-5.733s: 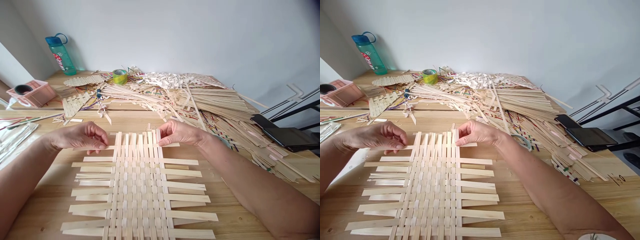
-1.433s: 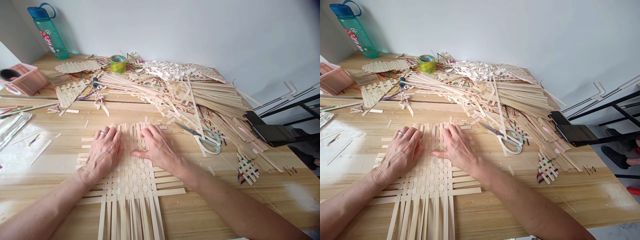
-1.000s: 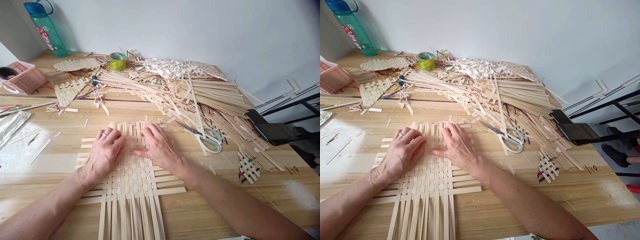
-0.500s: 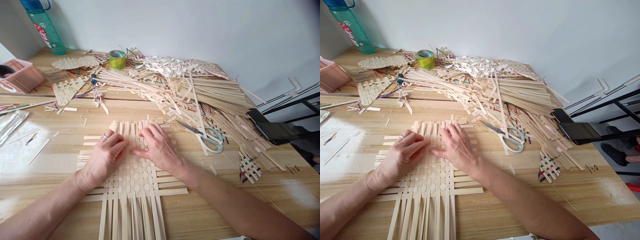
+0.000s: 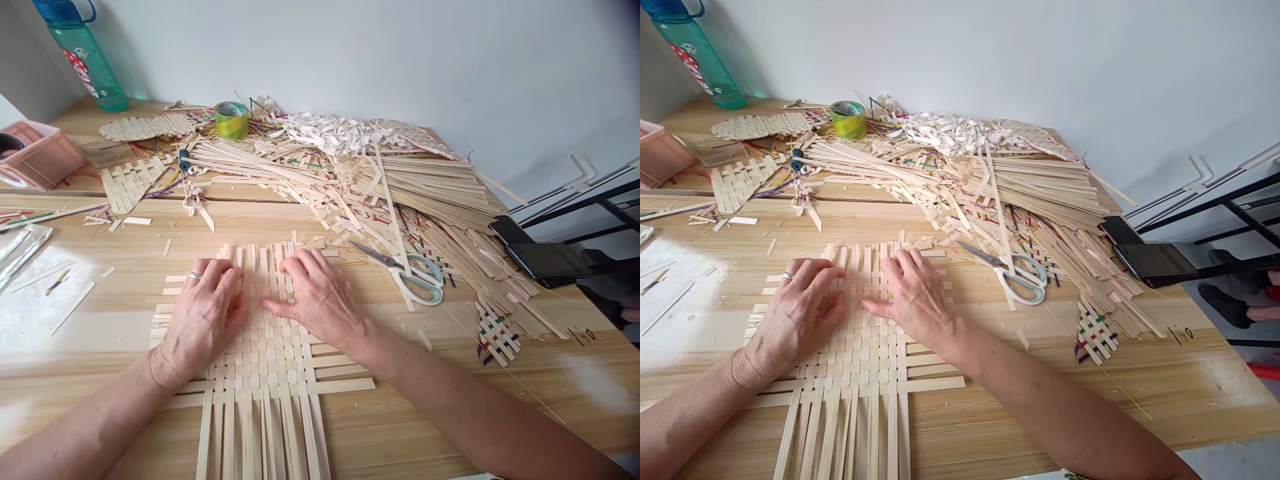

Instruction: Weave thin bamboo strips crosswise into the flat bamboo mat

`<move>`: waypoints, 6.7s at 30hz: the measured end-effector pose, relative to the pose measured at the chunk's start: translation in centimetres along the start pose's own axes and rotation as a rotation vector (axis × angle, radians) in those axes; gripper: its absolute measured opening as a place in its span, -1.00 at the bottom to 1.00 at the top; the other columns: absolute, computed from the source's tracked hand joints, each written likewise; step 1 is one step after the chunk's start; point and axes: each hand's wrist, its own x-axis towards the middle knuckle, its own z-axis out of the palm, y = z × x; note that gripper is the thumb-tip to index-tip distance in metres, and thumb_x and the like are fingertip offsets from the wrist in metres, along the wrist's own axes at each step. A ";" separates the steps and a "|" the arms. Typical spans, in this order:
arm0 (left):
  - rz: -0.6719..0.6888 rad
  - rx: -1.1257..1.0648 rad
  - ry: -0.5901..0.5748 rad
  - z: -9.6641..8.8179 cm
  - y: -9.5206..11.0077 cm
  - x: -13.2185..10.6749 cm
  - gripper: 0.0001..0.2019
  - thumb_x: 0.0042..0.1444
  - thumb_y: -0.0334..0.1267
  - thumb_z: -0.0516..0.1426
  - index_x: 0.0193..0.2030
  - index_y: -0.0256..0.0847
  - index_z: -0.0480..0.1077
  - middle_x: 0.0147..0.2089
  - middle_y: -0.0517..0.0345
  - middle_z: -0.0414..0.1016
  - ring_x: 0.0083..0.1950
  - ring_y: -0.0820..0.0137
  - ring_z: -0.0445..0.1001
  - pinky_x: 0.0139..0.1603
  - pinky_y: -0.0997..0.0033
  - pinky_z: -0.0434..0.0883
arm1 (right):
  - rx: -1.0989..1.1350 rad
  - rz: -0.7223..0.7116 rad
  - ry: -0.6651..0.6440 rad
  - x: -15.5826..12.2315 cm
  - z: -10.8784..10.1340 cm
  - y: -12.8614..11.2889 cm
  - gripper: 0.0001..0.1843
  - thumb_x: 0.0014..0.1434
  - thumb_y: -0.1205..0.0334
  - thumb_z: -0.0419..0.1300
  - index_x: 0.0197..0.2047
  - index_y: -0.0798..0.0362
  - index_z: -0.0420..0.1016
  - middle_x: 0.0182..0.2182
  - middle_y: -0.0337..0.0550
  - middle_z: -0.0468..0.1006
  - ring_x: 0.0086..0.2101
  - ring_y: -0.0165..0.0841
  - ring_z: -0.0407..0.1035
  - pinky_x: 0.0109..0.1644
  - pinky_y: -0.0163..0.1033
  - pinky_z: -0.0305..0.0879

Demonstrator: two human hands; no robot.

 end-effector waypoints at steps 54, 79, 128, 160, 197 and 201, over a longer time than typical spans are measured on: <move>-0.609 -1.063 -0.363 -8.1 -4.9 1.2 -0.75 -0.01 -0.24 0.25 -0.26 -0.20 0.26 -0.42 0.33 0.41 -0.40 0.55 0.32 -0.35 0.53 0.20 | 0.453 0.086 -0.005 1.1 -8.2 -0.8 -0.81 0.21 0.24 0.26 -0.09 0.01 0.44 -0.25 -0.19 0.56 -0.29 -0.35 0.47 -0.17 -0.20 0.43; -0.130 0.117 -0.140 -2.2 -1.9 -0.9 -0.85 0.20 -0.45 0.03 -0.29 -0.19 0.38 -0.18 -0.06 0.45 -0.13 0.11 0.39 -0.15 0.13 0.41 | 0.070 -0.006 -0.121 0.0 -1.2 -1.1 -0.73 0.22 0.19 0.29 -0.04 0.08 0.42 -0.09 0.01 0.44 -0.07 -0.14 0.33 -0.01 -0.04 0.34; -0.004 0.304 -0.111 0.5 -0.5 -0.6 -0.85 0.22 -0.22 0.15 -0.27 -0.21 0.26 -0.28 -0.01 0.28 -0.22 0.14 0.25 -0.23 0.19 0.38 | 0.043 0.031 -0.094 -0.2 0.5 -0.9 -0.51 0.13 -0.27 0.27 -0.24 0.03 0.42 -0.25 -0.07 0.42 -0.18 -0.16 0.27 -0.11 -0.06 0.30; -0.244 0.178 -0.338 -3.5 -2.2 -0.5 -0.83 0.17 -0.52 -0.02 -0.23 -0.26 0.34 -0.21 -0.06 0.42 -0.17 0.17 0.42 -0.21 0.26 0.37 | 0.105 -0.157 -0.080 2.7 2.1 -5.2 -0.62 0.22 0.04 0.30 -0.06 0.17 0.43 -0.10 0.04 0.45 -0.10 -0.13 0.28 0.01 -0.04 0.34; -0.215 -0.006 -0.493 -4.0 -3.4 -0.7 -0.93 0.17 -0.43 0.03 -0.27 -0.18 0.25 -0.25 0.06 0.35 -0.22 0.23 0.37 -0.15 0.22 0.35 | 0.163 -0.151 -0.177 3.0 2.3 -5.1 -0.67 0.20 0.08 0.30 -0.02 0.04 0.47 -0.14 -0.05 0.43 -0.14 -0.15 0.22 -0.10 -0.04 0.32; -0.226 -0.002 -0.509 -3.9 -3.4 -0.8 -0.94 0.19 -0.42 0.03 -0.25 -0.18 0.24 -0.25 0.06 0.35 -0.20 0.21 0.38 -0.13 0.20 0.36 | 0.164 -0.155 -0.181 2.9 2.2 -5.1 -0.67 0.20 0.08 0.31 -0.02 0.04 0.47 -0.14 -0.05 0.43 -0.13 -0.14 0.22 -0.09 -0.04 0.31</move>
